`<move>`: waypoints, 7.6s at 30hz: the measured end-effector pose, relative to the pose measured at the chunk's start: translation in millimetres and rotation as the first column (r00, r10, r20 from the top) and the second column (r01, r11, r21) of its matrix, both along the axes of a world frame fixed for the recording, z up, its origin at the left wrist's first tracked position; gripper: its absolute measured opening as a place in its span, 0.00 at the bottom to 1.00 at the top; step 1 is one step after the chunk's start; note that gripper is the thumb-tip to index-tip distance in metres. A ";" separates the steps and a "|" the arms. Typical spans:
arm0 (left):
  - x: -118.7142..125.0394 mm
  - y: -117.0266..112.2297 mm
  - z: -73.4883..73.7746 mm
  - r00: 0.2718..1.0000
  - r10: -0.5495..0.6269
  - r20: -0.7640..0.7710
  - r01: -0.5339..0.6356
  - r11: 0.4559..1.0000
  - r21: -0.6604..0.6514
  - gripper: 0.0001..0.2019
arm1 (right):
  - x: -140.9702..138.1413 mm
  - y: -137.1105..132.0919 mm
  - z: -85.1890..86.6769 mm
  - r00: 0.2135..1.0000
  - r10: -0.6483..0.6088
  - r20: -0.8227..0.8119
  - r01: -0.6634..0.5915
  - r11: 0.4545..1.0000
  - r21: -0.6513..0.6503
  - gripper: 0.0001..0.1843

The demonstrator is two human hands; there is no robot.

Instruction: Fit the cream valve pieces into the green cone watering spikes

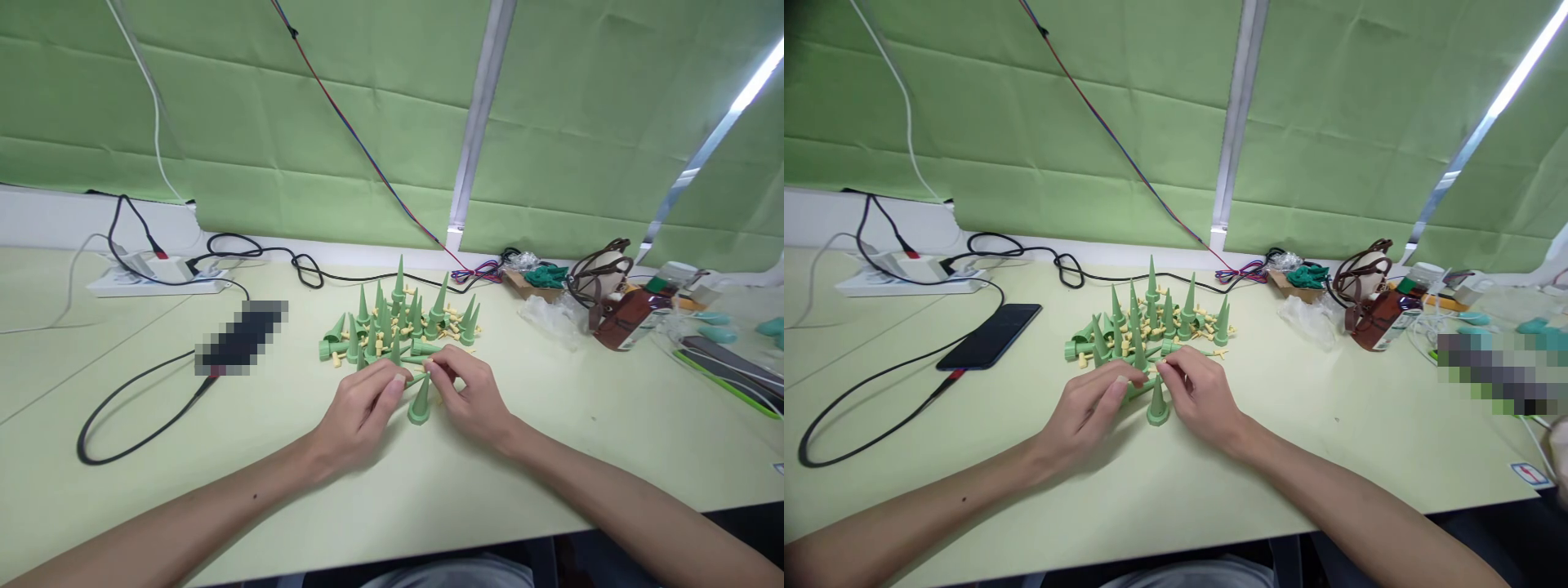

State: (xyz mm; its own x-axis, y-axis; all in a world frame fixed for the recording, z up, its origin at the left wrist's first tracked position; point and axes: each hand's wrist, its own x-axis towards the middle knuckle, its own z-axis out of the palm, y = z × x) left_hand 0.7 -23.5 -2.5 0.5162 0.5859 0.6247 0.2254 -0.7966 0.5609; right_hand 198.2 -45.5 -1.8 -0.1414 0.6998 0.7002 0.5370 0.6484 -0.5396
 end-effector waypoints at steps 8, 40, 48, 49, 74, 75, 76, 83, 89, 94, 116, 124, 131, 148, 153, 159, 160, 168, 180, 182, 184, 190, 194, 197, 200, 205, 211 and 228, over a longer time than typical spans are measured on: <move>2.0 -3.1 -4.9 0.978 -0.043 -0.202 0.043 0.999 -0.002 0.10 | 0.0 1.2 -0.6 0.999 -0.041 -0.033 0.040 0.998 -0.047 0.13; 6.8 -3.4 -1.7 0.945 -0.074 -0.317 0.080 0.997 0.006 0.07 | -3.0 -2.9 -0.5 0.995 0.077 0.057 -0.075 0.997 -0.035 0.11; 7.1 -5.6 0.5 0.955 -0.118 -0.271 0.126 0.992 0.012 0.05 | -3.8 -3.5 2.2 0.996 0.063 0.056 -0.060 0.997 -0.043 0.14; 7.1 -5.7 0.3 0.957 -0.118 -0.267 0.125 0.992 0.012 0.05 | -3.7 -3.4 2.3 0.997 0.057 0.055 -0.055 0.998 -0.037 0.14; 4.8 -1.6 -0.5 0.995 0.078 -0.058 -0.091 0.956 -0.280 0.08 | -3.2 -3.4 0.0 1.000 0.029 0.007 -0.029 1.000 -0.013 0.11; 4.8 -1.6 -0.3 0.995 0.083 -0.058 -0.097 0.944 -0.315 0.09 | -3.3 -3.3 0.1 1.000 0.028 0.007 -0.028 1.000 -0.010 0.11; 4.9 -1.8 -0.1 0.994 0.089 -0.058 -0.104 0.932 -0.348 0.09 | -3.4 -3.2 0.1 1.000 0.029 0.006 -0.029 1.000 -0.006 0.11; 5.8 -1.7 -0.4 0.992 0.119 -0.042 -0.126 0.897 -0.424 0.12 | -3.4 -2.8 -0.6 1.000 0.029 0.007 -0.029 1.000 -0.007 0.10; 5.1 -0.6 -2.9 0.993 0.110 -0.044 -0.118 0.893 -0.435 0.11 | -3.6 -3.2 -0.7 0.999 0.031 0.009 -0.031 0.999 -0.019 0.10; 5.2 -1.5 -2.2 0.994 0.105 -0.021 -0.103 0.882 -0.459 0.11 | -3.4 -3.0 -0.4 0.999 0.032 0.011 -0.032 0.999 -0.009 0.11; 6.5 0.5 -5.3 0.998 0.062 0.015 -0.045 0.851 -0.524 0.11 | -3.7 -3.7 0.5 1.000 0.027 0.013 -0.026 1.000 -0.011 0.11; 5.7 -1.9 -1.3 0.998 0.069 0.005 -0.057 0.870 -0.489 0.11 | -3.9 -4.5 1.6 0.999 0.029 0.030 -0.028 0.999 -0.021 0.12; 5.2 -2.4 0.7 0.998 0.054 -0.008 -0.052 0.873 -0.485 0.10 | -3.5 -4.0 0.0 0.996 0.061 0.060 -0.057 0.996 -0.068 0.12; 5.2 -0.9 2.6 0.996 0.094 0.002 -0.082 0.876 -0.475 0.06 | -3.3 -4.5 -0.1 0.994 0.076 0.072 -0.070 0.994 -0.081 0.13; 6.3 -1.3 2.7 0.993 0.114 -0.007 -0.106 0.903 -0.416 0.08 | -3.4 -4.2 -1.3 0.992 0.095 0.080 -0.087 0.992 -0.093 0.12; 5.7 -1.7 2.3 0.993 0.117 -0.024 -0.117 0.908 -0.403 0.11 | -3.8 -3.8 -2.1 0.989 0.119 0.086 -0.109 0.987 -0.115 0.12; 5.3 -1.6 2.2 0.993 0.118 -0.030 -0.120 0.909 -0.400 0.11 | -3.9 -3.7 -2.1 0.989 0.122 0.087 -0.111 0.987 -0.117 0.12; 4.1 0.1 1.9 0.989 0.113 -0.092 -0.139 0.921 -0.364 0.14 | -3.9 -3.4 -3.2 0.986 0.132 0.103 -0.121 0.987 -0.108 0.12; 3.8 -2.1 7.8 0.980 0.169 -0.105 -0.190 0.947 -0.257 0.16 | -3.5 -3.8 -3.8 0.984 0.150 0.090 -0.140 0.984 -0.114 0.10; 4.4 -2.8 8.2 0.980 0.174 -0.098 -0.193 0.950 -0.244 0.17 | -3.6 -3.7 -4.0 0.985 0.151 0.083 -0.142 0.984 -0.108 0.10; 5.1 -3.6 8.8 0.980 0.184 -0.082 -0.198 0.953 -0.229 0.17 | -3.7 -3.6 -4.0 0.985 0.153 0.079 -0.144 0.983 -0.110 0.10; 5.0 -4.0 9.2 0.988 0.156 -0.004 -0.154 0.974 -0.165 0.15 | -3.7 -4.1 -4.0 0.985 0.150 0.085 -0.139 0.983 -0.121 0.10; 4.0 -2.9 7.3 0.992 0.128 0.010 -0.126 0.984 -0.123 0.13 | -3.8 -3.8 -4.8 0.985 0.153 0.086 -0.143 0.983 -0.111 0.11; 3.9 -2.5 6.5 0.992 0.122 0.012 -0.120 0.987 -0.111 0.13 | -3.6 -3.4 -5.2 0.985 0.155 0.080 -0.146 0.984 -0.106 0.11; 4.2 -2.5 5.7 0.994 0.102 0.025 -0.099 0.990 -0.102 0.13 | -3.3 -3.4 -5.3 0.984 0.164 0.074 -0.155 0.982 -0.112 0.11; 4.4 -2.4 3.7 0.996 0.080 0.027 -0.077 0.992 -0.104 0.13 | -3.2 -3.4 -5.7 0.983 0.174 0.065 -0.167 0.981 -0.101 0.11; 4.3 -3.0 3.8 0.998 0.063 0.024 -0.060 0.993 -0.102 0.12 | -2.7 -3.1 -6.5 0.981 0.181 0.076 -0.172 0.980 -0.103 0.10; 4.8 -1.5 2.8 0.999 0.046 0.004 -0.046 0.994 -0.095 0.14 | -3.0 -2.3 -5.5 0.982 0.173 0.081 -0.167 0.983 -0.079 0.11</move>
